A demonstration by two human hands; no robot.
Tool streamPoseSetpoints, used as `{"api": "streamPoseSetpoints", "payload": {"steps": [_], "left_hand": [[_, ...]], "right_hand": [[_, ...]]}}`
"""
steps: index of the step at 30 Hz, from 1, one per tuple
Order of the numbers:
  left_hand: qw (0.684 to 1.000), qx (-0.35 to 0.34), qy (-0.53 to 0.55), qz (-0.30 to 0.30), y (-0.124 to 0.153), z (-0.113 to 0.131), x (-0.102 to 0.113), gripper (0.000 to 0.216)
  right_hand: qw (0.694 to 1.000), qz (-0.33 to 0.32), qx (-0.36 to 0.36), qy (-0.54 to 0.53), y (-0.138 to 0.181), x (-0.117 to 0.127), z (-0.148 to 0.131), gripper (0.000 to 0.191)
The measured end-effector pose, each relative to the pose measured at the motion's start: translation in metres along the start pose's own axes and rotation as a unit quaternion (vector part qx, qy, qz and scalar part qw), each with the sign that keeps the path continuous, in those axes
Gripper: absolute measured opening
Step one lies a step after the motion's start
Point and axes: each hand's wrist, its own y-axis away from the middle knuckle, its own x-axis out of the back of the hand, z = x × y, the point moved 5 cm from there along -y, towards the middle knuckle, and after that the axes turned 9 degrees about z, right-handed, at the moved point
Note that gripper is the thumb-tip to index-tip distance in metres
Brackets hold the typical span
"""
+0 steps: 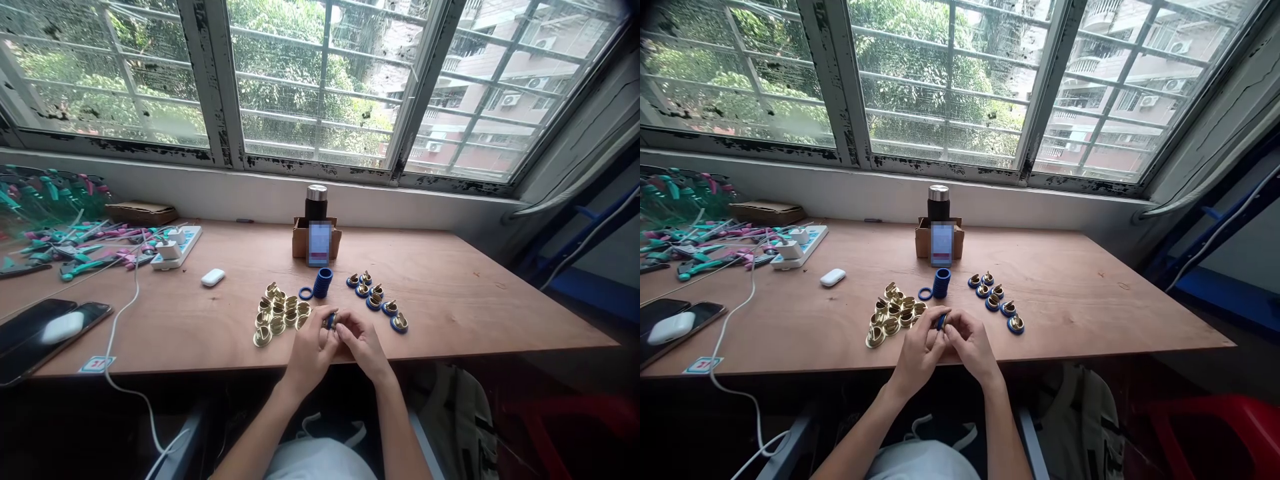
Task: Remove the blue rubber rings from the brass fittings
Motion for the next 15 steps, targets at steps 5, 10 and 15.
{"api": "streamPoseSetpoints", "payload": {"steps": [5,10,15], "left_hand": [[1.000,-0.027,-0.003,0.013,0.002,0.000,-0.001,0.040],[0.998,-0.007,0.019,0.059,0.002,-0.002,0.001,0.030],[0.993,0.004,0.022,0.114,0.004,-0.001,0.005,0.028]], "right_hand": [[0.999,0.016,-0.032,-0.014,0.000,0.001,0.003,0.019],[0.999,0.018,-0.009,-0.025,0.001,0.003,-0.004,0.015],[0.994,0.086,-0.002,-0.074,-0.002,0.013,0.001,0.019]]}}
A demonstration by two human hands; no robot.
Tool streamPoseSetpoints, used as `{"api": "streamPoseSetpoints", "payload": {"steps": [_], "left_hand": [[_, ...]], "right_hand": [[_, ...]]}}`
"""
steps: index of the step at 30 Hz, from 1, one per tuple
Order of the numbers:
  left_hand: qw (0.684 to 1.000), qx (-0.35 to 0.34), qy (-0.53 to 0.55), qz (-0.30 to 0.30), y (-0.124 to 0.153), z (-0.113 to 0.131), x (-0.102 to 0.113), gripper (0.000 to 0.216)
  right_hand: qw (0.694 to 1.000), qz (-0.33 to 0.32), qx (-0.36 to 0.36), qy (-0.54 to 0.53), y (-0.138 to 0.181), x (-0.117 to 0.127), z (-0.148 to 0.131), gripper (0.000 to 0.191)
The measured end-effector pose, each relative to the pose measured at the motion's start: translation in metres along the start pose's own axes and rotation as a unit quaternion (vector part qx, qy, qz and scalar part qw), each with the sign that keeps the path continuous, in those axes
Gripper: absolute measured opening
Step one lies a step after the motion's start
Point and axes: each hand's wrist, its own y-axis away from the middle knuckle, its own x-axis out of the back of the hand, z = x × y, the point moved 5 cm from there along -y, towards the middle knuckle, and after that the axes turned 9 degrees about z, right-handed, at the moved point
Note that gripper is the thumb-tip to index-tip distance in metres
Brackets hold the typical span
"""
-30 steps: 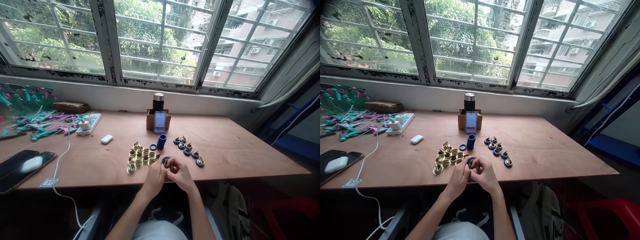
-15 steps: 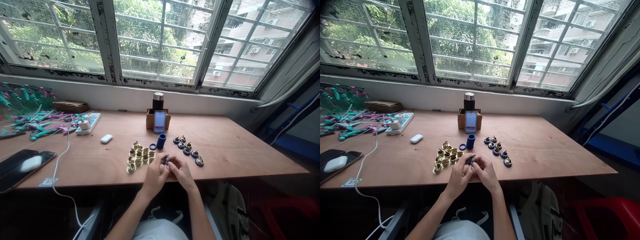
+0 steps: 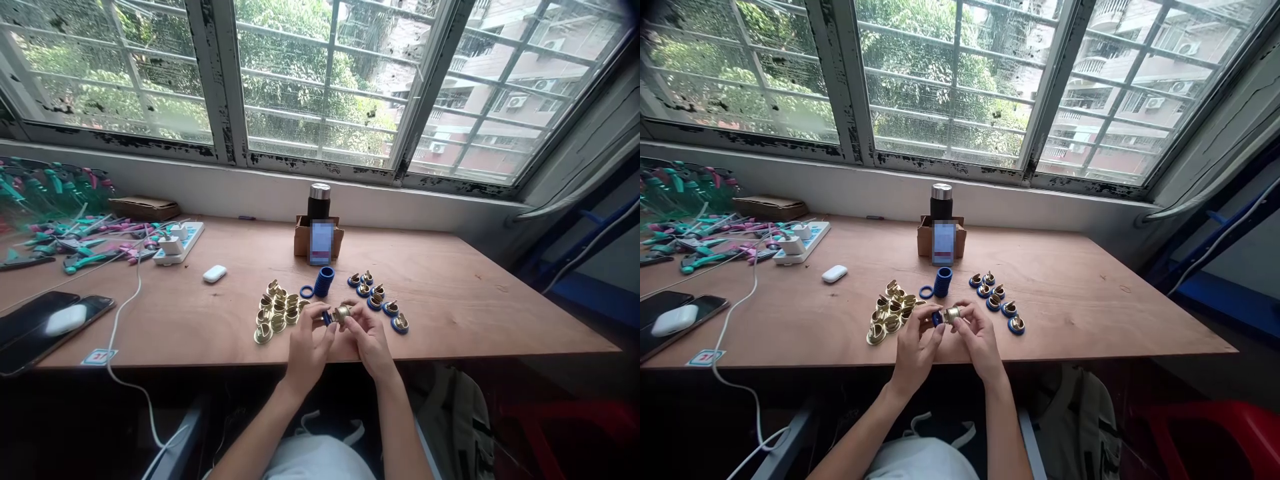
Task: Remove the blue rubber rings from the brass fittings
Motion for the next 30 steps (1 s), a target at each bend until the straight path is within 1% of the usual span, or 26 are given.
{"api": "streamPoseSetpoints", "payload": {"steps": [2,3,5,8,9,10,12,14,16,19,22,24,26,30], "left_hand": [[1.000,-0.024,-0.014,0.007,0.002,0.003,0.001,0.025],[0.999,-0.041,-0.019,-0.003,0.004,0.004,0.001,0.023],[0.995,-0.081,-0.026,-0.046,0.009,0.007,-0.003,0.021],[0.983,-0.135,-0.052,-0.113,0.016,0.010,-0.010,0.019],[0.979,-0.147,-0.064,-0.124,0.017,0.011,-0.012,0.018],[0.976,-0.156,-0.073,-0.130,0.017,0.012,-0.013,0.018],[0.974,-0.163,-0.083,-0.135,0.017,0.013,-0.015,0.018],[0.974,-0.161,-0.089,-0.131,0.016,0.013,-0.015,0.021],[0.974,-0.160,-0.097,-0.124,0.015,0.013,-0.014,0.020],[0.973,-0.178,-0.091,-0.117,0.016,0.015,-0.013,0.016],[0.970,-0.208,-0.062,-0.110,0.018,0.018,-0.011,0.016],[0.969,-0.225,-0.036,-0.098,0.020,0.020,-0.009,0.018],[0.968,-0.241,-0.009,-0.075,0.022,0.020,-0.005,0.023],[0.968,-0.251,0.003,-0.009,0.024,0.019,0.005,0.033]], "right_hand": [[0.999,0.026,-0.014,-0.038,-0.001,0.004,0.003,0.020],[0.997,0.034,-0.024,-0.057,-0.002,0.004,0.005,0.021],[0.995,0.047,-0.039,-0.083,-0.002,0.004,0.006,0.025],[0.994,0.063,-0.039,-0.081,-0.002,0.003,0.002,0.027],[0.995,0.063,-0.038,-0.072,-0.002,0.002,0.001,0.032],[0.996,0.060,-0.036,-0.060,-0.001,0.001,-0.001,0.041],[0.998,0.042,-0.041,-0.028,-0.001,-0.001,-0.002,0.056],[0.998,0.020,-0.053,0.006,0.000,-0.002,-0.001,0.056],[0.997,0.010,-0.068,0.026,0.000,-0.002,0.003,0.050],[0.996,0.028,-0.082,0.019,-0.001,0.000,0.009,0.043],[0.995,0.047,-0.085,0.017,-0.002,-0.001,0.013,0.041],[0.996,0.042,-0.079,0.028,-0.002,-0.003,0.012,0.040],[0.996,0.020,-0.064,0.056,-0.002,-0.006,0.011,0.037],[0.987,-0.010,-0.019,0.156,-0.001,-0.010,0.011,0.032]]}}
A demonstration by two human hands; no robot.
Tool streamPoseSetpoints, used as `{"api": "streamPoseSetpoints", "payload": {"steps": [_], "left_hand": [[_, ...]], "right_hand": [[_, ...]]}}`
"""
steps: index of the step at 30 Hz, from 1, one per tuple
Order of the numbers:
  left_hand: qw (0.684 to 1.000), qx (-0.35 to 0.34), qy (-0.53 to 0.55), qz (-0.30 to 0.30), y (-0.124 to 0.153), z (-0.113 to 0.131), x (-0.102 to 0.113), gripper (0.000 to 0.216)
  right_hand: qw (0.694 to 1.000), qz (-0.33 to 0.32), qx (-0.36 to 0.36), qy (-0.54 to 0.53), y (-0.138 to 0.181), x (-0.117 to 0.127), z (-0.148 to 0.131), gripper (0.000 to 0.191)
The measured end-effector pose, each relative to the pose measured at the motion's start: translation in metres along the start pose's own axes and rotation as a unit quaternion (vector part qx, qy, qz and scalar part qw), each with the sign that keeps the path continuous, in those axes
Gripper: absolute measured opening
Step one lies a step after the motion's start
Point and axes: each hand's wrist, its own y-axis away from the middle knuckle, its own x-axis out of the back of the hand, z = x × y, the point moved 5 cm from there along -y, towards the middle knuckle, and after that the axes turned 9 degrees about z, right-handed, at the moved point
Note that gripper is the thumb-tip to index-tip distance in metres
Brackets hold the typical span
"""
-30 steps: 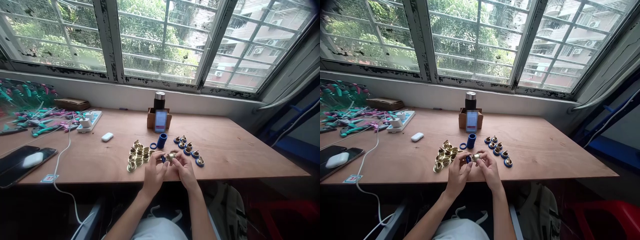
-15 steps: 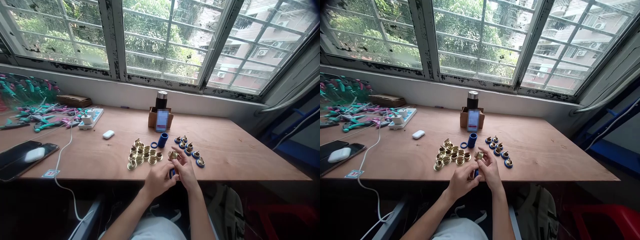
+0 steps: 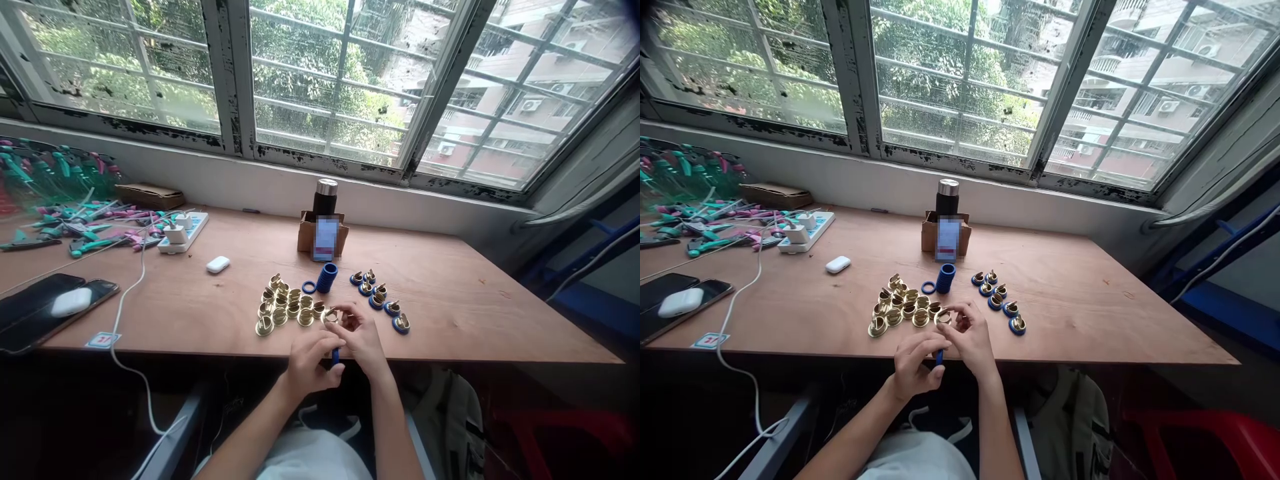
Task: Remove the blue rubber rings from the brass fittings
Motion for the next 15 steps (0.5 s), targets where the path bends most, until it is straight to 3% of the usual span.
{"api": "streamPoseSetpoints", "payload": {"steps": [4,9,15], "left_hand": [[1.000,-0.009,0.005,0.023,0.001,0.001,0.004,0.037],[0.999,-0.008,0.028,0.016,0.001,0.001,0.003,0.036],[1.000,-0.009,0.019,0.011,0.001,0.001,0.003,0.036]], "right_hand": [[0.998,-0.035,0.002,0.049,0.002,-0.007,0.004,0.030],[0.986,-0.032,0.057,0.156,0.005,-0.013,-0.003,0.023],[0.979,-0.034,0.075,0.185,0.006,-0.015,-0.007,0.024]]}}
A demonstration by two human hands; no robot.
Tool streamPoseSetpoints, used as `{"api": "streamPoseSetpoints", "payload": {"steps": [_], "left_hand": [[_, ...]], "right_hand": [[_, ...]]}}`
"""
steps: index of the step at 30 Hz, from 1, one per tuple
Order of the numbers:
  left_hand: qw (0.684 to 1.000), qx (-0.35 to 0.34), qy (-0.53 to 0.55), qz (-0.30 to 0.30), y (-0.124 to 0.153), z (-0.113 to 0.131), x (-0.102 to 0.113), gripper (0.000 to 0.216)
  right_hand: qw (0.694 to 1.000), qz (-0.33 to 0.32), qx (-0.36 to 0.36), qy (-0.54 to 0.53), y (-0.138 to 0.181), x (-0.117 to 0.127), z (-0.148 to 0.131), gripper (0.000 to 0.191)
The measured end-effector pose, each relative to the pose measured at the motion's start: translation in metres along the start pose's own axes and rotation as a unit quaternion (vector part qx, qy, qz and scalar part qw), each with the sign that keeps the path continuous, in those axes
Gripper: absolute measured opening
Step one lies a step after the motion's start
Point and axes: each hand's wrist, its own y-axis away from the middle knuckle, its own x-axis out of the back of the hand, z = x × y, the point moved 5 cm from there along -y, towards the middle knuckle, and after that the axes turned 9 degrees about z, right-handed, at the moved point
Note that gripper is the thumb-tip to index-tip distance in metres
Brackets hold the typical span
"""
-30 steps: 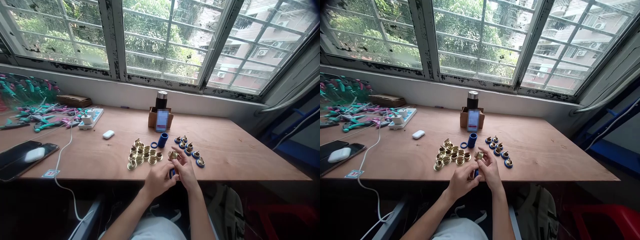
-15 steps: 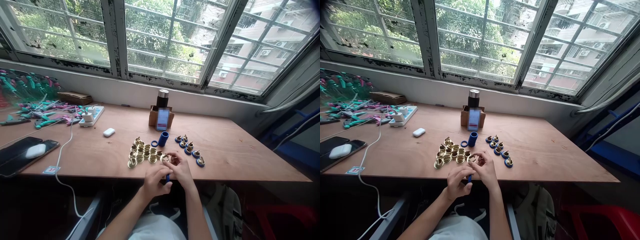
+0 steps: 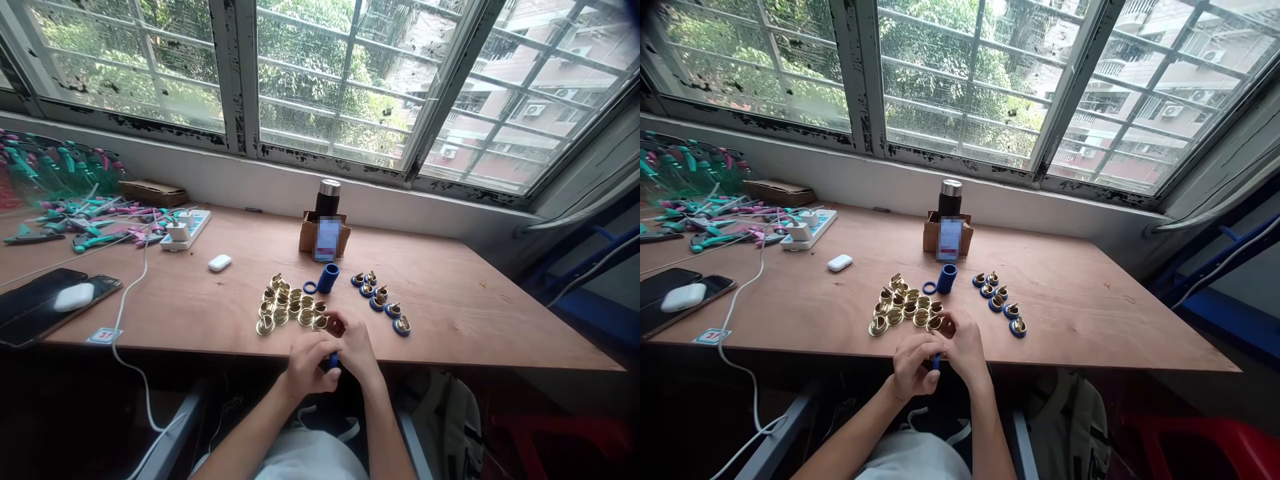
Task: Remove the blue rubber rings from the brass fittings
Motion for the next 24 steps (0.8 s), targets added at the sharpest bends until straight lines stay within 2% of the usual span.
{"api": "streamPoseSetpoints", "payload": {"steps": [19,24], "left_hand": [[1.000,0.002,0.002,-0.007,0.0018,-0.0017,-0.0010,0.034],[1.000,0.006,0.004,-0.010,0.0039,-0.0034,-0.0017,0.036]], "right_hand": [[0.999,-0.003,-0.023,-0.027,-0.0002,0.0014,-0.0017,0.032],[1.000,0.008,0.001,0.004,-0.0012,0.0043,-0.0071,0.048]]}}
